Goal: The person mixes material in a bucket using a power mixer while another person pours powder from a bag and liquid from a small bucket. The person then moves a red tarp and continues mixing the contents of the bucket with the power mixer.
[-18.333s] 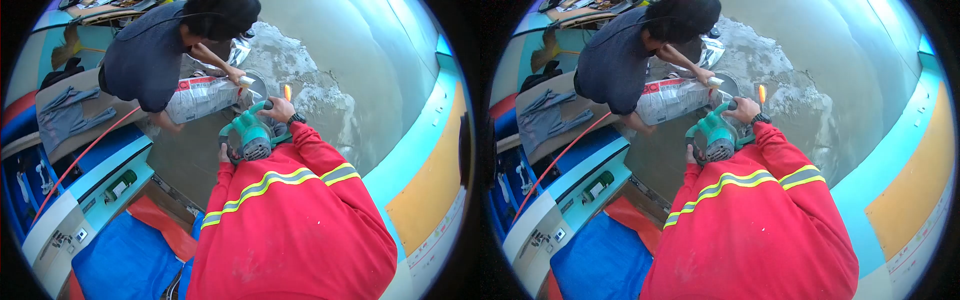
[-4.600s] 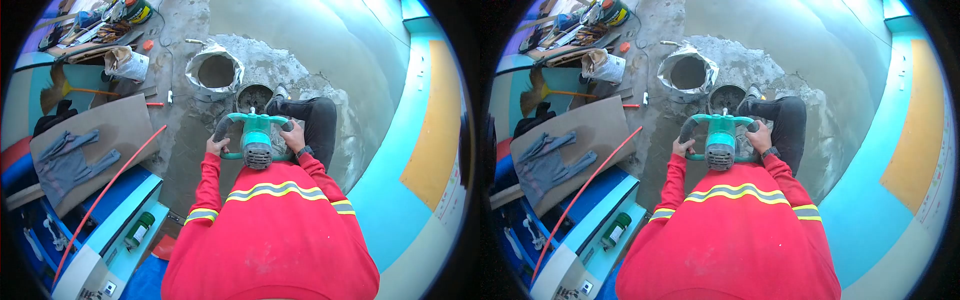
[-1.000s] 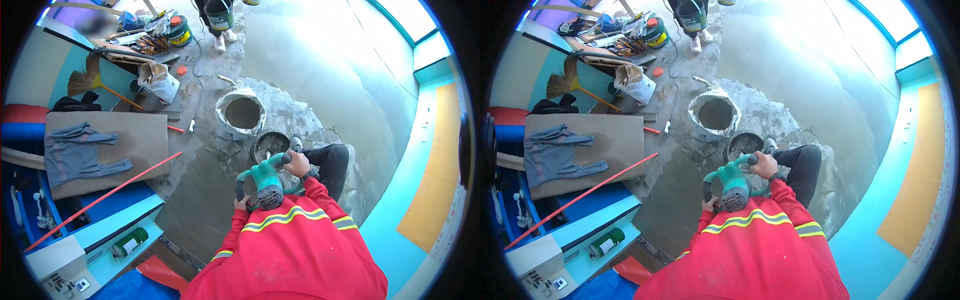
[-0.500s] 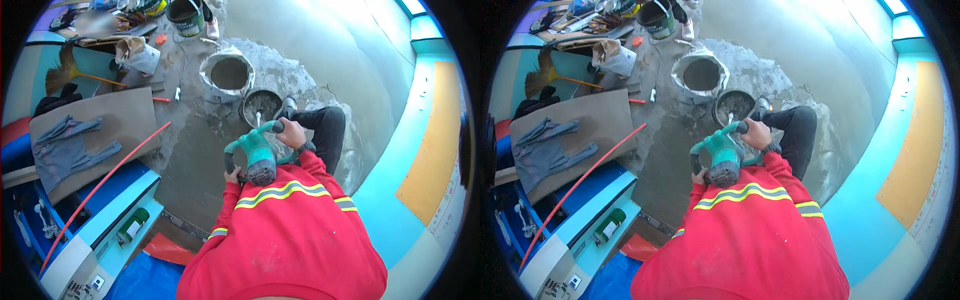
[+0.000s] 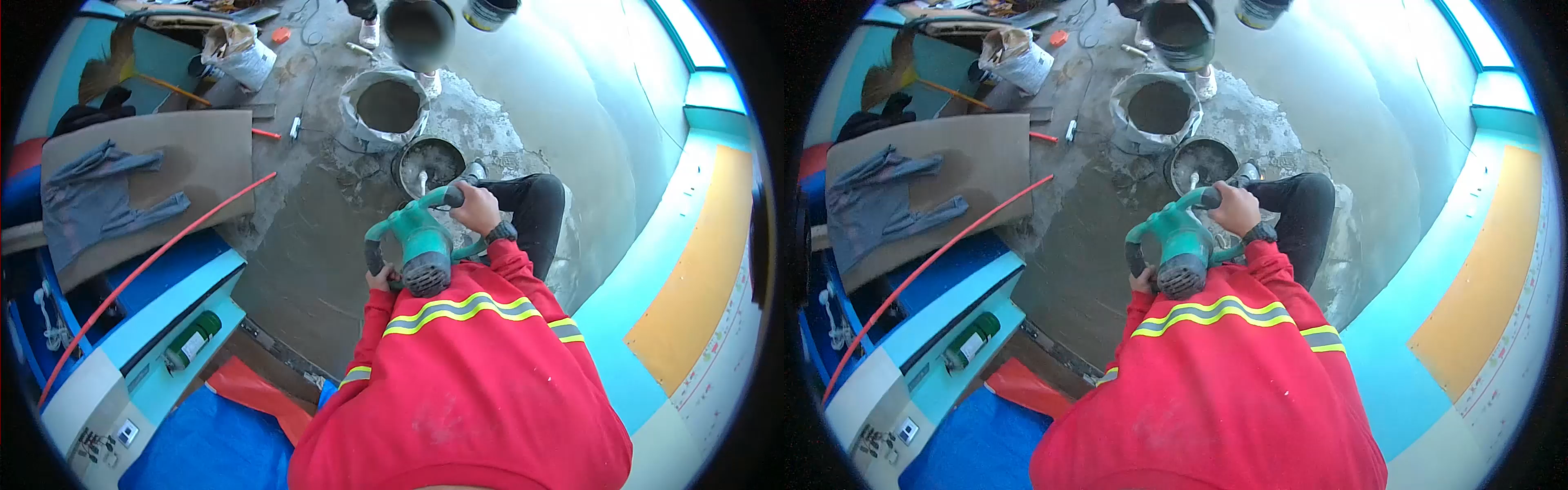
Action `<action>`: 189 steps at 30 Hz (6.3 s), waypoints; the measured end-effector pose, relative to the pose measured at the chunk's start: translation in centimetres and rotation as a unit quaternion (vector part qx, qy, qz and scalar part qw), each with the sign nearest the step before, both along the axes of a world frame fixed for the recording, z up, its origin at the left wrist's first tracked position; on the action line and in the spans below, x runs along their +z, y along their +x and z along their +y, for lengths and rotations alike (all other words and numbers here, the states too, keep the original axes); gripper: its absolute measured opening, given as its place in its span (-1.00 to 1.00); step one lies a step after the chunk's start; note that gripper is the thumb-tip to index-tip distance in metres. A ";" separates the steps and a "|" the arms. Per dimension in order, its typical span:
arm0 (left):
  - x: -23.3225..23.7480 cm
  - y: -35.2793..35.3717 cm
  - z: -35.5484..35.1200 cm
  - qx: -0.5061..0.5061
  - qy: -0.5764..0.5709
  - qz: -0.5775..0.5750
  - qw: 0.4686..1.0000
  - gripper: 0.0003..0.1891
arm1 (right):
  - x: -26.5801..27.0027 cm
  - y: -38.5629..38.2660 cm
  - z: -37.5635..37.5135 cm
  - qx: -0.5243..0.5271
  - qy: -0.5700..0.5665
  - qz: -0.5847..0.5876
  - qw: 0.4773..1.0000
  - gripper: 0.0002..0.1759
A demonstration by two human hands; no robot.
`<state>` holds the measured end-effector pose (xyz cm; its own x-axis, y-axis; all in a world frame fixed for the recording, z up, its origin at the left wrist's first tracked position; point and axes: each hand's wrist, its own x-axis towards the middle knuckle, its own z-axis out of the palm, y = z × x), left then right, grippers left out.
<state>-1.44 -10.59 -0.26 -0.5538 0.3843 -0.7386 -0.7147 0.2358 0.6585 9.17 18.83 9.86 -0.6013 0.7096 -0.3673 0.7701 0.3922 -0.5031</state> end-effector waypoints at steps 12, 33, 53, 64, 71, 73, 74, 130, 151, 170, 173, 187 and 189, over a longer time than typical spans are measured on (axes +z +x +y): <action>-1.2 -1.7 1.3 -0.048 0.022 -0.027 0.998 -0.85 | -0.9 3.4 -0.2 -0.109 -0.025 0.022 0.994 -0.47; 1.1 -6.9 7.6 -0.267 -0.002 0.052 0.962 -0.85 | -1.9 8.3 -3.4 -0.304 -0.049 0.124 0.943 -0.58; -1.5 -4.3 2.5 -0.158 -0.010 0.024 0.987 -0.87 | -2.0 6.2 -2.3 -0.194 -0.022 0.077 0.978 -0.53; -1.9 -2.5 1.9 -0.106 0.000 0.010 0.994 -0.84 | -2.4 5.7 -1.2 -0.142 -0.021 0.057 0.988 -0.42; -1.6 -3.4 3.5 -0.164 -0.002 0.042 0.986 -0.85 | -2.9 7.3 -1.8 -0.191 -0.042 0.099 0.976 -0.41; -1.7 -3.5 3.6 -0.160 0.004 0.031 0.987 -0.82 | -3.3 7.6 -1.8 -0.195 -0.034 0.092 0.976 -0.44; -1.7 -3.8 3.7 -0.159 0.006 0.027 0.987 -0.80 | -3.5 7.7 -2.0 -0.199 -0.031 0.089 0.975 -0.46; -1.3 -5.2 6.0 -0.209 0.000 0.045 0.977 -0.82 | -4.6 9.1 -2.8 -0.246 -0.031 0.136 0.959 -0.53; -0.1 -5.9 6.5 -0.268 -0.002 0.044 0.962 -0.81 | -4.0 10.0 -4.9 -0.297 -0.052 0.150 0.942 -0.55; 0.2 -5.8 6.7 -0.223 0.017 0.045 0.974 -0.82 | -4.3 10.0 -4.4 -0.279 -0.073 0.154 0.945 -0.58; 2.0 -6.2 7.0 -0.235 0.012 0.045 0.971 -0.82 | -3.2 10.1 -4.5 -0.296 -0.098 0.158 0.937 -0.62; 13.2 -5.5 6.9 -0.182 0.020 0.024 0.983 -0.77 | 6.5 9.0 -4.2 -0.307 -0.147 0.150 0.928 -0.57; 14.6 -5.4 6.8 -0.174 0.022 0.020 0.984 -0.77 | 8.3 8.5 -4.2 -0.314 -0.152 0.149 0.925 -0.57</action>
<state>-6.84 -3.75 14.37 -0.4108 0.5866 -0.6979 -0.5688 0.4333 0.6991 17.70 14.66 18.11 -0.2120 0.8447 -0.4914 0.6073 -0.2801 -0.7435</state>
